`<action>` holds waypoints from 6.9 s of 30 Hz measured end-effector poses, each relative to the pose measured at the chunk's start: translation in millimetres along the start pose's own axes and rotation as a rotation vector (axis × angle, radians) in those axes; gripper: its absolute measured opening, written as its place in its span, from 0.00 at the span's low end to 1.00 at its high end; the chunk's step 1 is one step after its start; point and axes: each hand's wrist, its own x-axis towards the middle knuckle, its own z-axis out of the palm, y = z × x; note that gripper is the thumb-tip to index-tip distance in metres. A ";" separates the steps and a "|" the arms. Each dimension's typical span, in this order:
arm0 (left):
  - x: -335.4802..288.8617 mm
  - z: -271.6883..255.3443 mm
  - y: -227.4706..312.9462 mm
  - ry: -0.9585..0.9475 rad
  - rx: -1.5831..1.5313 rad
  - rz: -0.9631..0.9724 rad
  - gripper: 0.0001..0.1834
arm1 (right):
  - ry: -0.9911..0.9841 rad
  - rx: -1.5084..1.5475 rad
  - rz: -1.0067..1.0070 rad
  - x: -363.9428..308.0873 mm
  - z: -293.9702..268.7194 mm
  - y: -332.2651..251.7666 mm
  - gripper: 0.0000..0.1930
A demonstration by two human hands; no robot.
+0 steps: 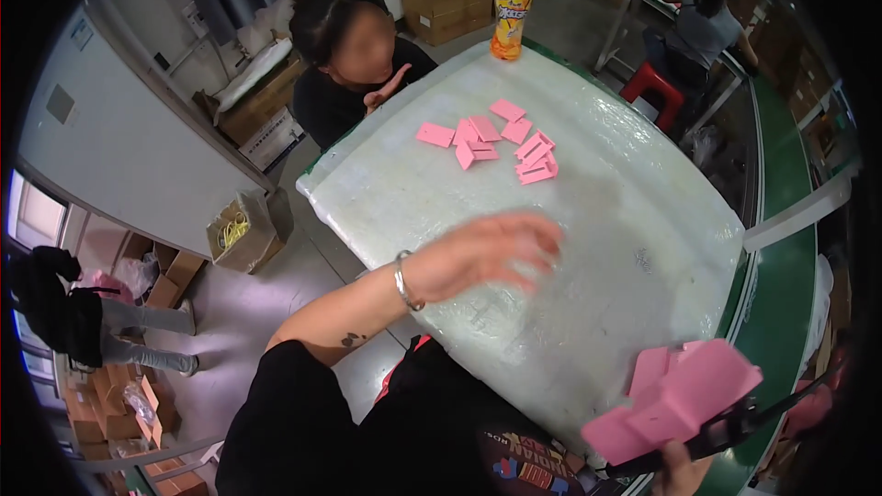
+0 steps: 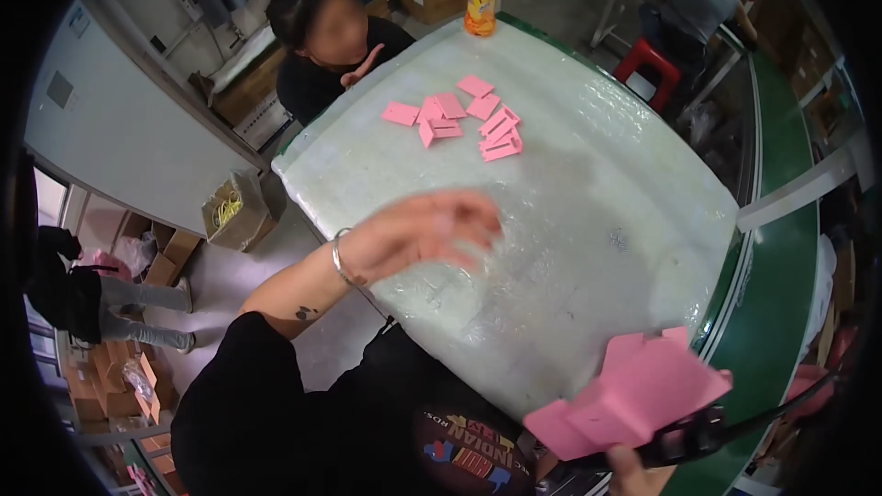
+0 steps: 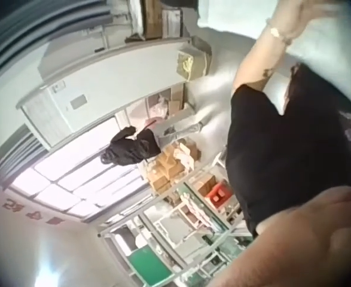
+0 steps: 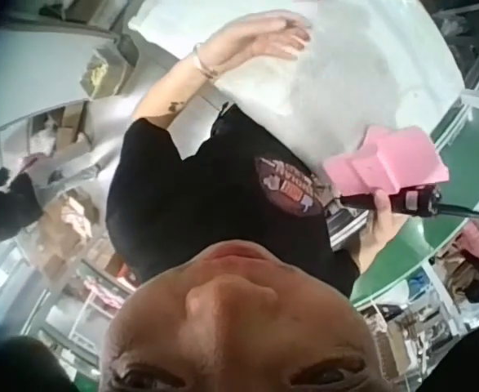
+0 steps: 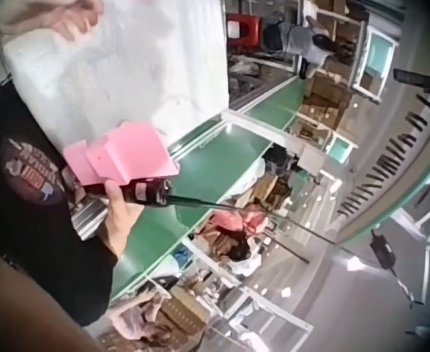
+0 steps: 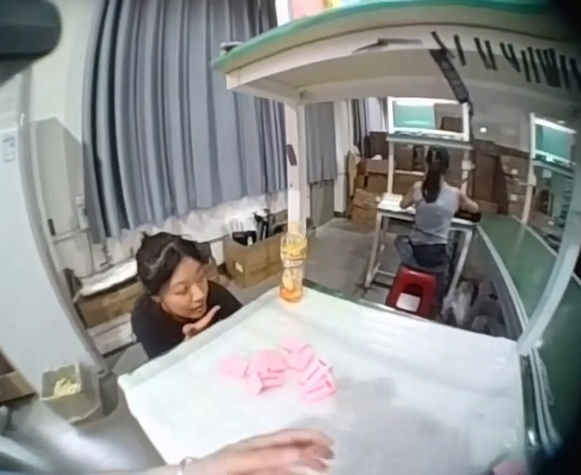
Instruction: Assembling pink plastic components using an electric screwdriver and then packing the finished items into cardboard boxes.
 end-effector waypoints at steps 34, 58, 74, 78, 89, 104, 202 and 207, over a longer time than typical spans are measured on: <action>68.6 58.8 -97.0 -0.110 0.190 -0.169 0.34 | 0.278 0.163 0.048 13.8 -71.5 60.4 0.33; 101.9 82.2 -122.0 -0.174 0.076 -0.264 0.35 | 0.549 0.256 0.124 31.5 -86.8 150.9 0.18; 147.7 75.2 -72.2 0.128 0.007 -0.213 0.25 | 0.544 -0.592 -0.230 71.1 -90.7 151.3 0.33; 180.3 104.5 -113.6 -0.081 0.230 -0.391 0.26 | 0.642 -0.912 -0.266 38.1 -91.4 132.7 0.29; 222.2 149.6 -160.3 -0.541 1.427 -0.292 0.35 | 0.680 -0.207 -0.232 40.8 -105.0 176.7 0.24; 81.0 73.6 -153.4 0.015 0.321 -0.377 0.41 | 0.322 -0.272 -0.222 19.3 -10.9 129.4 0.34; 161.6 22.6 -112.7 0.339 -0.411 -0.184 0.15 | 0.087 -1.170 -0.808 256.9 19.4 143.6 0.11; 157.7 21.9 -106.4 0.246 -0.546 -0.294 0.19 | 0.163 -0.882 -0.736 227.0 49.3 101.9 0.09</action>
